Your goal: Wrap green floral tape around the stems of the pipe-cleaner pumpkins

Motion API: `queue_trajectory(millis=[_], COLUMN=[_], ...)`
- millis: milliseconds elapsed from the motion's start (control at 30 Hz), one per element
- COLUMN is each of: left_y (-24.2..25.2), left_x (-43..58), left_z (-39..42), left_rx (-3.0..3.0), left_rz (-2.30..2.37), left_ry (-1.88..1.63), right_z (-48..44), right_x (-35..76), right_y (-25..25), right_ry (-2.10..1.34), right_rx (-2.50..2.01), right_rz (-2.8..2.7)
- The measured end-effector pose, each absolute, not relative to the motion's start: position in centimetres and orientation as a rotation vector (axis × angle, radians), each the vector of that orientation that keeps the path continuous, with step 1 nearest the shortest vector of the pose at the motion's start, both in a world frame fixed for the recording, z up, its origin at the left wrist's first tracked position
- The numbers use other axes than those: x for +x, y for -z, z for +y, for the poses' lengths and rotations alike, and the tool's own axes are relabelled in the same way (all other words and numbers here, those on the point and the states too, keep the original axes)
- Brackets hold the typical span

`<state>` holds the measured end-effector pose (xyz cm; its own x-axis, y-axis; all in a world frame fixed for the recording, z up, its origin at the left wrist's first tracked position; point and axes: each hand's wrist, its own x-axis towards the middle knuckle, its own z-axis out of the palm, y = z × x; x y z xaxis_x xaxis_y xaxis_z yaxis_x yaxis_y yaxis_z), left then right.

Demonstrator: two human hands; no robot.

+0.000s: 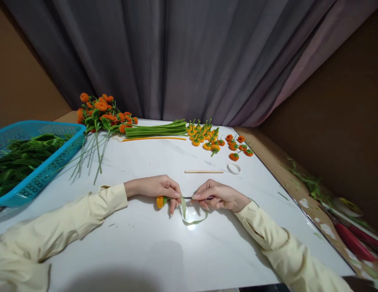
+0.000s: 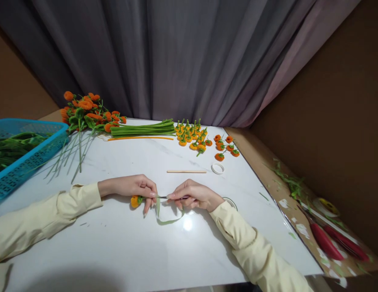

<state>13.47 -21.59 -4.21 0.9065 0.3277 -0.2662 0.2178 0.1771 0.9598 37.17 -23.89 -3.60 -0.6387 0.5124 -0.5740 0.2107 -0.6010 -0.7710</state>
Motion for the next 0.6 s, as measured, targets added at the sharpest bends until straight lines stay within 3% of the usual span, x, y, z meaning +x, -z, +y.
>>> queue_trajectory(millis=[600], left_y=[4.39], left_x=[13.48], left_z=[-21.64], left_rx=[1.461], left_rz=[0.487], left_ry=[-0.077], right_z=[-23.95], right_x=[37.10], right_y=[3.57], right_ry=[-2.349], right_rx=[-1.222], right_rz=[-1.304])
